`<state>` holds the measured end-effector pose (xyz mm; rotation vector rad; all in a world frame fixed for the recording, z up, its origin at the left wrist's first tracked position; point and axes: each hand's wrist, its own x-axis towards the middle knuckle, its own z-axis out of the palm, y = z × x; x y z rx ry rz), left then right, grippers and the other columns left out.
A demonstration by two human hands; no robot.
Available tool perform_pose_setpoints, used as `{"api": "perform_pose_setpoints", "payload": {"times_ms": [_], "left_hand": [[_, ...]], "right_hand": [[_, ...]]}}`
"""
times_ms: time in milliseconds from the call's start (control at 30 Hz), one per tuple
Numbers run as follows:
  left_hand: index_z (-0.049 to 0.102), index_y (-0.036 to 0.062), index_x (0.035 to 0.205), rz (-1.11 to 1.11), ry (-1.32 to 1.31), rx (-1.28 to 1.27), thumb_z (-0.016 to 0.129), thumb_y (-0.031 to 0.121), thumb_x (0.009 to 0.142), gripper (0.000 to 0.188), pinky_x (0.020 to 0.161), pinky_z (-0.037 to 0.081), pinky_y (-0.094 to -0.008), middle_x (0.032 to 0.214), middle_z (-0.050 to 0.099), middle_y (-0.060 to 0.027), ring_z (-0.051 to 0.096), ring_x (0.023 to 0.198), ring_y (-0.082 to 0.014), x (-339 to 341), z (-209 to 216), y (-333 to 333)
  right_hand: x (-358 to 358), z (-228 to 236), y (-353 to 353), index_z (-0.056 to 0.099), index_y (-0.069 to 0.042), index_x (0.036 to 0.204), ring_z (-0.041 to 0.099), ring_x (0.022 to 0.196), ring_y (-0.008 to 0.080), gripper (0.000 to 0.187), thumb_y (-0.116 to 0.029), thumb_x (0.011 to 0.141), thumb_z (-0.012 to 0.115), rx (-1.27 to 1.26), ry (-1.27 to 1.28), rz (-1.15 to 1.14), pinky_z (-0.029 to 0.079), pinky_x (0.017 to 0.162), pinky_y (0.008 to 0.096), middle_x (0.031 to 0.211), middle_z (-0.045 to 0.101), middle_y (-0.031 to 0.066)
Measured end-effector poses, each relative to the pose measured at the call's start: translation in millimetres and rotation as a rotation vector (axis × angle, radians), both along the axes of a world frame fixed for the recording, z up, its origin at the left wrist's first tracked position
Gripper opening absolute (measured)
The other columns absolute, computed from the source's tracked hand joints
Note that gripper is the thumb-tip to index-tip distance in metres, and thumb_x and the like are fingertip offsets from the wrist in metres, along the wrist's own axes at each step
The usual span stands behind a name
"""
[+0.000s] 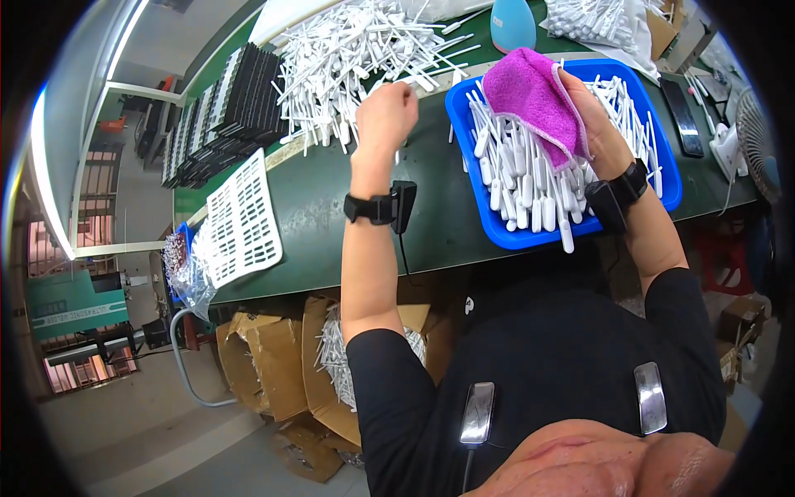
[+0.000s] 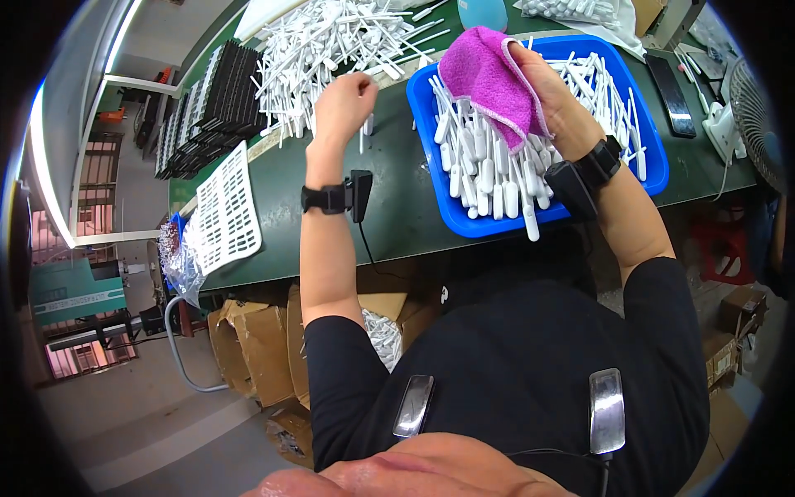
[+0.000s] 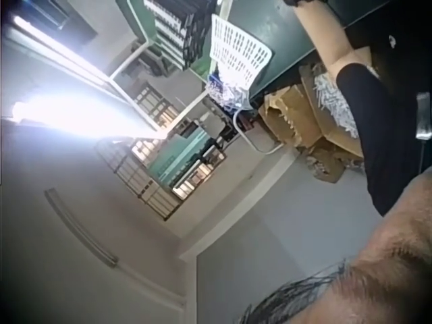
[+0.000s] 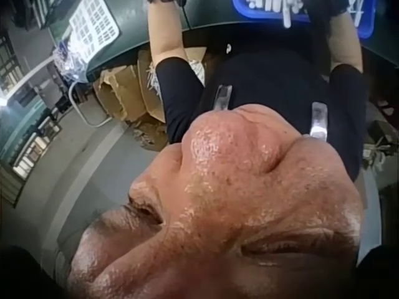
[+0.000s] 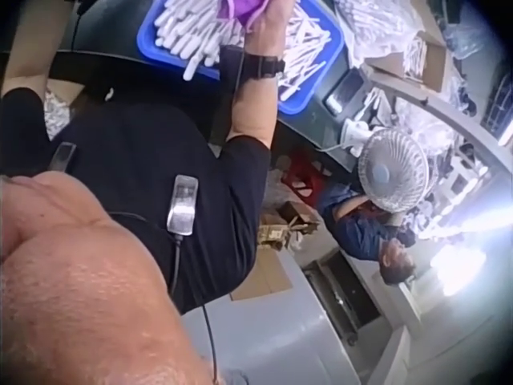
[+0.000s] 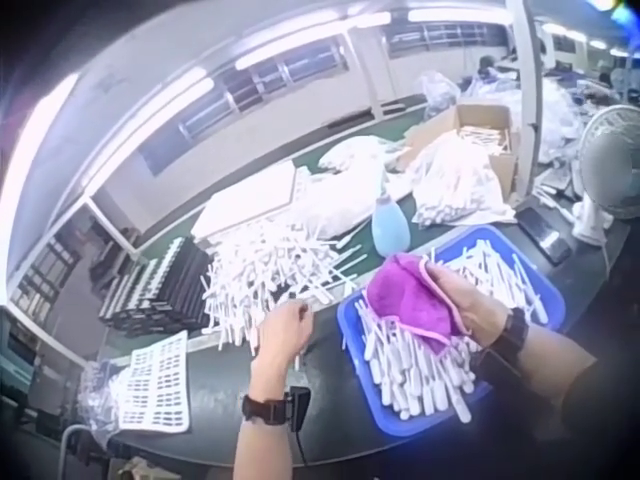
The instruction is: Cleaning long white tubes by wiping them with a damp cloth.
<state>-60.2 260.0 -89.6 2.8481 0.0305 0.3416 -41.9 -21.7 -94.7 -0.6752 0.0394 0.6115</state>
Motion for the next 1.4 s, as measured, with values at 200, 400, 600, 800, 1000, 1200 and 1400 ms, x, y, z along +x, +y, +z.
{"api": "perform_pose_setpoints", "payload": {"times_ms": [200,400,600,800,1000,1200,1400], "left_hand": [[0.066,0.0091,0.087,0.118,-0.085,-0.195,0.062,0.033,0.078,0.026,0.066,0.046,-0.0353,0.092,0.064,-0.0072,0.061,0.079,-0.0246,-23,-18,10],[0.066,0.0083,0.085,0.112,0.031,-0.075,0.061,0.029,0.079,0.022,0.063,0.045,-0.0348,0.086,0.063,-0.0073,0.060,0.074,-0.0241,-41,-35,5],[0.055,0.0059,0.089,0.134,-0.135,-0.734,0.055,0.020,0.084,0.015,0.047,0.041,-0.0262,0.069,0.057,-0.0050,0.055,0.060,-0.0163,-40,-43,4],[0.045,0.0071,0.088,0.160,-0.159,-1.625,0.050,0.016,0.087,0.010,0.038,0.034,-0.0190,0.065,0.054,-0.0034,0.046,0.048,-0.0069,-63,-40,-13],[0.045,0.0078,0.086,0.171,-0.199,-1.748,0.050,0.014,0.087,0.008,0.035,0.031,-0.0194,0.067,0.053,-0.0046,0.040,0.043,-0.0061,-70,-43,-24],[0.046,0.0076,0.087,0.162,-0.240,-1.752,0.050,0.016,0.089,0.010,0.036,0.031,-0.0189,0.068,0.054,-0.0048,0.039,0.043,-0.0053,-71,-49,-25],[0.046,0.0069,0.089,0.104,-0.138,-1.725,0.052,0.018,0.089,0.013,0.037,0.032,-0.0188,0.068,0.054,-0.0043,0.038,0.042,-0.0056,-69,-21,-61]], "right_hand": [[-3,6,0,0.047,0.001,0.116,0.065,0.080,0.0217,0.039,-0.031,0.096,0.037,-0.103,-0.015,-0.018,0.058,0.063,0.0318,0.102,0.060,0.0153],[-15,19,5,0.047,0.001,0.116,0.065,0.079,0.0206,0.041,-0.032,0.096,0.036,-0.115,-0.035,0.008,0.058,0.059,0.0306,0.101,0.060,0.0148],[-14,20,6,0.048,0.001,0.117,0.065,0.080,0.0213,0.040,-0.031,0.096,0.035,-0.088,0.043,0.012,0.058,0.064,0.0322,0.102,0.061,0.0148],[-15,16,4,0.047,0.002,0.118,0.065,0.084,0.0219,0.040,-0.030,0.096,0.035,0.016,0.048,0.005,0.057,0.070,0.0336,0.103,0.061,0.0144],[-11,11,4,0.047,0.003,0.118,0.063,0.090,0.0238,0.042,-0.031,0.095,0.038,0.078,-0.008,0.074,0.056,0.073,0.0354,0.106,0.060,0.0175],[-9,10,3,0.047,0.002,0.117,0.064,0.088,0.0226,0.040,-0.030,0.095,0.039,0.062,-0.020,0.075,0.056,0.072,0.0338,0.103,0.060,0.0169],[-10,8,5,0.049,-0.001,0.118,0.062,0.092,0.0224,0.040,-0.031,0.096,0.036,0.173,-0.049,0.061,0.053,0.078,0.0355,0.105,0.060,0.0124]]}}
